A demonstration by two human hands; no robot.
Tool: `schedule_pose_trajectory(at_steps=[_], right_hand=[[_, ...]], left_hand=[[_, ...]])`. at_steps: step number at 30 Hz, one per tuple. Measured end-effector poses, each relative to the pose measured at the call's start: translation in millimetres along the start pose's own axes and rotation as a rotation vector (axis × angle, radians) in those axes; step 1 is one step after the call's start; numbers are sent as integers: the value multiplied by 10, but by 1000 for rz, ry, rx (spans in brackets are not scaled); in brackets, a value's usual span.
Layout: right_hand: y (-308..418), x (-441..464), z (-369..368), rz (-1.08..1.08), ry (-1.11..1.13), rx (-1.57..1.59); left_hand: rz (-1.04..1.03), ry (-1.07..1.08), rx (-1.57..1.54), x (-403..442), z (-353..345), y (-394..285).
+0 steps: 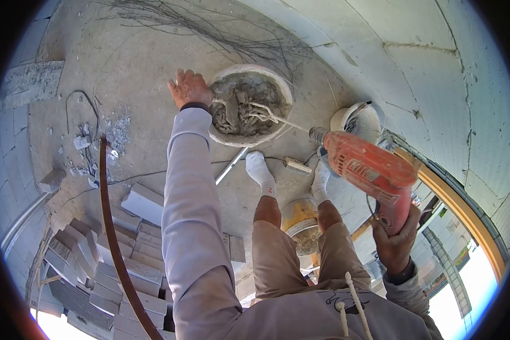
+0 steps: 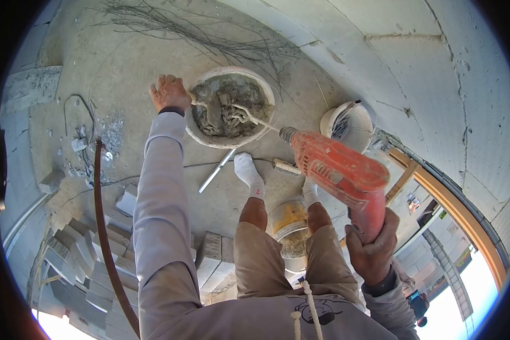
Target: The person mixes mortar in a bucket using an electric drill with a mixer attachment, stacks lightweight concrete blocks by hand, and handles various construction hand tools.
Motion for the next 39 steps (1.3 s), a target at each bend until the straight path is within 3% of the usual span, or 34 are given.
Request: schedule_pose_trajectory(at_steps=[4, 7, 9, 14, 17, 22, 26, 32, 35, 39], right_hand=[[342, 131, -65, -122, 346, 183], [528, 330, -256, -148, 448, 534], [622, 357, -379, -178, 445, 577], [716, 370, -496, 43, 325, 294], [764, 374, -502, 115, 313, 269], [737, 338, -615, 50, 362, 233], [880, 355, -752, 53, 434, 146], [1126, 495, -1245, 282, 541, -242], [1199, 516, -1447, 383, 596, -339], [1093, 661, -1538, 479, 616, -337]], left_hand=[[-47, 180, 99, -123, 28, 104], [-96, 491, 2, -506, -91, 159], [-144, 648, -58, -875, -436, 147], [183, 537, -517, -1515, -516, 226], [111, 611, -594, -1654, -261, 139], [176, 407, -569, -2028, -9, 359], [379, 247, -665, -2426, -22, 569], [715, 310, -1110, -3113, -710, 593], [935, 227, -1260, -3507, -1009, 579], [1256, -57, -1194, -3987, -1040, 764]])
Point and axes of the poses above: each hand's wrist, its own x-axis towards the middle knuckle, its own z-axis out of the back of the hand, y = z × x, the point moved 5 cm from there along x, towards the middle knuckle
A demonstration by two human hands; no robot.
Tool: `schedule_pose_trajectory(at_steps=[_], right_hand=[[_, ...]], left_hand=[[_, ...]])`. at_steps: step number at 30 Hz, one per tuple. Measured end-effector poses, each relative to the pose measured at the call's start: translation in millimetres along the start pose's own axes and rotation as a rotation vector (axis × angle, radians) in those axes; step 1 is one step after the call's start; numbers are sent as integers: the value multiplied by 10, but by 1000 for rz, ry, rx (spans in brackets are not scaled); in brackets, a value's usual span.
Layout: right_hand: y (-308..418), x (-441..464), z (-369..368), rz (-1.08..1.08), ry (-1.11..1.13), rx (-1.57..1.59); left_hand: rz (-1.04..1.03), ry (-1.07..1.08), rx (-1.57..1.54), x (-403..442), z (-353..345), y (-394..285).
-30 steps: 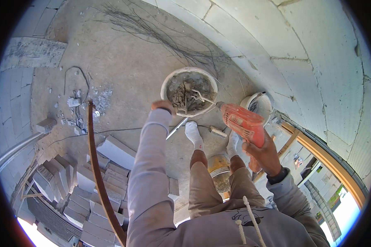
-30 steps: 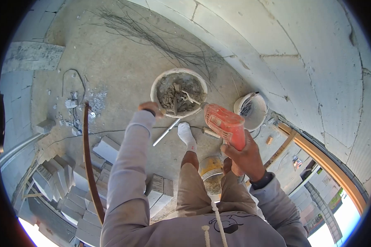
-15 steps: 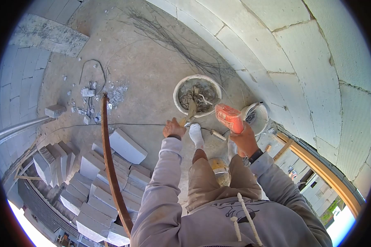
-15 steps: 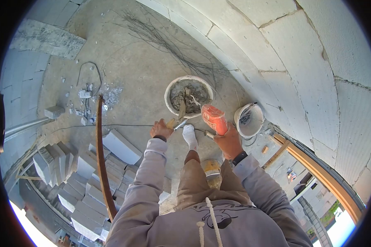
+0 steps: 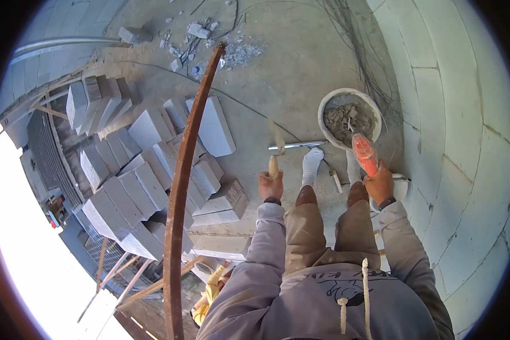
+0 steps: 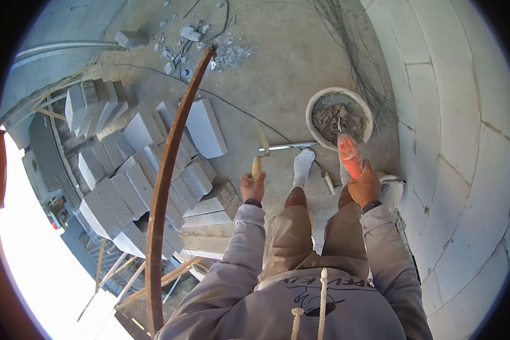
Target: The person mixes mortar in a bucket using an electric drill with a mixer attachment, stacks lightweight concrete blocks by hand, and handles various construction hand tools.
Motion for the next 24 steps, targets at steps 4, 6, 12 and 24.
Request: schedule_pose_trajectory(at_steps=[4, 6, 12, 24], right_hand=[[-19, 115, 78, 96, 3, -66], [75, 115, 149, 94, 13, -30], [153, 107, 120, 76, 41, 105], [-7, 24, 55, -279, 136, 223]], left_hand=[[169, -145, 1, 422, 65, 636], [242, -224, 37, 742, 53, 865], [234, -306, 228, 1331, 5, 1300], [200, -483, 195, 2119, -436, 2180]])
Point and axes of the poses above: each hand's wrist, its own x-axis towards the middle knuckle, its own z-axis out of the back of the hand, y = z × x, the point moved 5 cm from there along x, towards the middle knuckle
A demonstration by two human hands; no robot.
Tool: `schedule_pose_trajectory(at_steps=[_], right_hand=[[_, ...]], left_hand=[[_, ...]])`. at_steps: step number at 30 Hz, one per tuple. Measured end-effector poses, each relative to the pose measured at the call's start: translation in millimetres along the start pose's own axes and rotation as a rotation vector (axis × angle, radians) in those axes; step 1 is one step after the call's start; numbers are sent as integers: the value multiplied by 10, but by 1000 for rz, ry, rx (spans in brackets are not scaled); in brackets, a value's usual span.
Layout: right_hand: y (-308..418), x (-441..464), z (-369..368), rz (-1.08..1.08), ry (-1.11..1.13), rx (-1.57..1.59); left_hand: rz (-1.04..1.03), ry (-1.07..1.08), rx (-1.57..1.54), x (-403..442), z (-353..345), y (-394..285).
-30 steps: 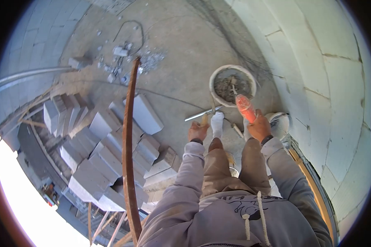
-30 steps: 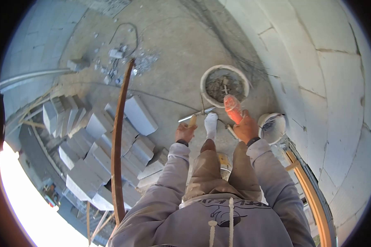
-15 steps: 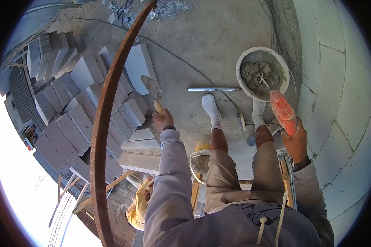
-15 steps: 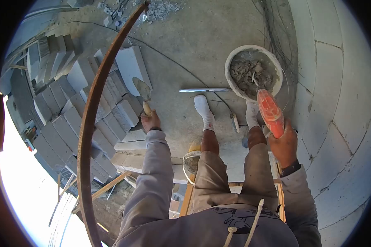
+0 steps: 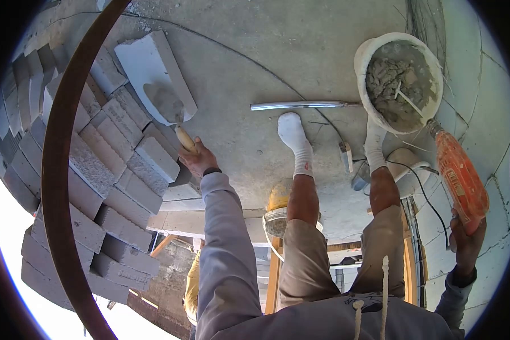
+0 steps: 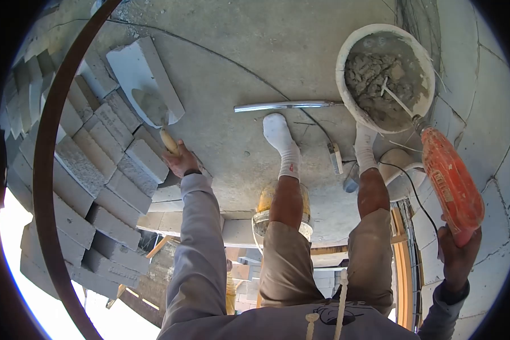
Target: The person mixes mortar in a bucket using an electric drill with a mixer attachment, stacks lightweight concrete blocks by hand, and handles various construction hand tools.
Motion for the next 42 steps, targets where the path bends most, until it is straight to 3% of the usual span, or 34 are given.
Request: schedule_pose_trajectory(at_steps=[3, 5, 7, 10, 11, 13, 15, 16, 17, 18, 20, 23, 26, 27, 30, 37, 42], right_hand=[[-13, -8, -4, 3, -20, -14], [-43, -9, -7, -62, 36, -18], [18, -32, 16, -87, 98, -28], [164, -24, -155, 98, 39, 56], [179, -24, -199, 152, 17, 123], [87, -43, -253, 181, 17, 269], [15, -46, -293, 291, -39, 268], [-19, -69, -301, 377, -99, 240], [-67, -89, -301, 344, -110, 85], [-96, -111, -278, 306, -127, -66], [-55, -166, -236, 290, -98, -161], [-146, -129, -148, 321, -57, -215], [-306, -96, -112, 407, -51, -227], [-298, -118, -94, 431, -53, -224], [-378, -136, -39, 422, -22, -225], [-471, -81, 23, 472, -54, -198], [-370, -13, 199, 559, 19, -389]], left_hand=[[-25, -116, -49, 354, -171, 227], [-183, -86, -20, 588, -290, 193], [-355, -202, 8, 662, -370, 119], [-160, -4, 52, 340, -312, -135], [-85, 280, -230, -40, -105, -491], [-79, 574, -459, -595, -564, -383], [-227, 723, -514, -1585, -498, -813], [-332, 1072, -423, -2081, -170, -1210], [215, 1220, -579, -2563, 326, -1597], [342, 1424, -636, -2967, 677, -1950], [468, 1572, -750, -3541, 1217, -2514], [442, 1679, -888, -3861, 1500, -3065], [519, 1783, -802, -4002, 1098, -3136], [590, 1821, -1047, -4110, 824, -3134], [684, 1753, -1043, -4249, 747, -3109], [493, 1751, -910, -4264, 820, -3206], [528, 1752, -1177, -4328, 719, -3130]])
Point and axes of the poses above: each hand's wrist, its own x-axis towards the middle knuckle, its own z-axis out of the back of the hand, y = z × x, the point moved 5 cm from there along x, towards the middle knuckle
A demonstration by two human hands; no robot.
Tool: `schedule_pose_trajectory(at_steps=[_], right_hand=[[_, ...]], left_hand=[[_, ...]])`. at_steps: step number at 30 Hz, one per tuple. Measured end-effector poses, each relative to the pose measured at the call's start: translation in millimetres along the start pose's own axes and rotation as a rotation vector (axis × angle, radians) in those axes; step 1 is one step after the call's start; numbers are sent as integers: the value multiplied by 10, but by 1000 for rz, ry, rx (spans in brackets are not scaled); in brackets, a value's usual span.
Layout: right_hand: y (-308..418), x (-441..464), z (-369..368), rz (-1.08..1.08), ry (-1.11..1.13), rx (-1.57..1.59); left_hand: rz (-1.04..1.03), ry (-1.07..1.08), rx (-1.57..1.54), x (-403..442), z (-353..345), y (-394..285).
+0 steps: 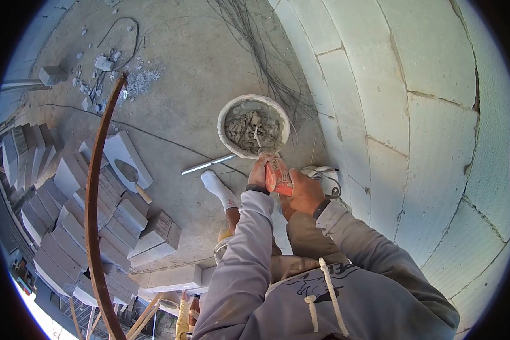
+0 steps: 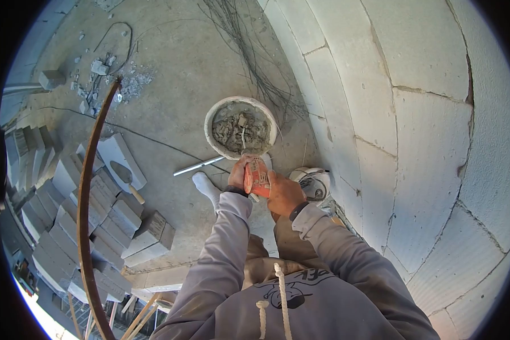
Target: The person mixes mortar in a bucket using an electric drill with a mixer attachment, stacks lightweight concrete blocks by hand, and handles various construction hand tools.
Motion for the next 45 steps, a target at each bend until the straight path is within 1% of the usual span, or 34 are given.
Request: schedule_pose_trajectory(at_steps=[2, 4, 7, 8, 10, 13, 15, 18, 21, 22, 24, 26, 28, 31, 32, 34, 35, 38, 39, 42, 43, 45], right_hand=[[-33, 9, 9, 23, 10, -29], [-33, 15, 29, 41, 1, -40], [73, 50, 81, 49, 118, -139], [69, 39, 67, 59, 80, -122], [74, 9, 7, 81, 10, -90], [66, 9, -18, 53, 49, -122], [91, 57, 22, 55, 35, -150], [79, 36, 13, 35, 33, -136], [34, -37, -64, -37, -28, -23], [17, -99, -116, -69, -51, 27], [-29, -160, -166, -58, -80, 68], [-59, -227, -168, -64, -95, 83], [15, -303, -40, -67, -71, 59], [160, -426, 204, -5, -132, 19], [210, -489, 300, 7, -114, 17], [328, -662, 542, 24, -82, 13], [383, -747, 651, 0, -77, -9], [358, -938, 770, -69, -62, 6], [307, -948, 752, -80, -100, 10], [142, -741, 620, -16, -193, 1], [80, -618, 599, 3, -206, -9], [-29, -467, 531, 26, -204, -23]], left_hand=[[32, -54, -42, -50, -66, 7], [16, -19, -73, 10, 12, 63], [3, -4, -141, 0, 85, 83], [4, -5, -169, -11, 102, 94], [3, 9, -127, 8, 89, 72], [-4, -4, -102, -33, 162, 114], [-20, -11, -109, -16, 135, 99], [45, -6, -179, -30, 42, 90], [9, 8, 18, 49, 49, 40], [34, -25, 37, 40, 58, 64], [77, -92, 71, 32, 42, 114], [62, -55, 72, -33, -5, 137], [29, -38, 56, -163, -102, 138], [-21, 57, -77, -225, -134, 233], [24, 42, -93, -327, -159, 278], [122, 14, -125, -751, -484, 213], [126, -9, -148, -816, -510, 287], [5, 91, -168, -895, -707, 350], [85, 85, -128, -919, -783, 343], [152, 19, -37, -645, -719, 302], [29, 50, -66, -462, -678, 266], [12, 65, -60, -222, -572, 269]])
Point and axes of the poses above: each hand's wrist, its own x-axis towards the middle knuckle, its own z-axis out of the back of the hand, y = z × x, the point moved 5 cm from there along x, towards the middle knuckle
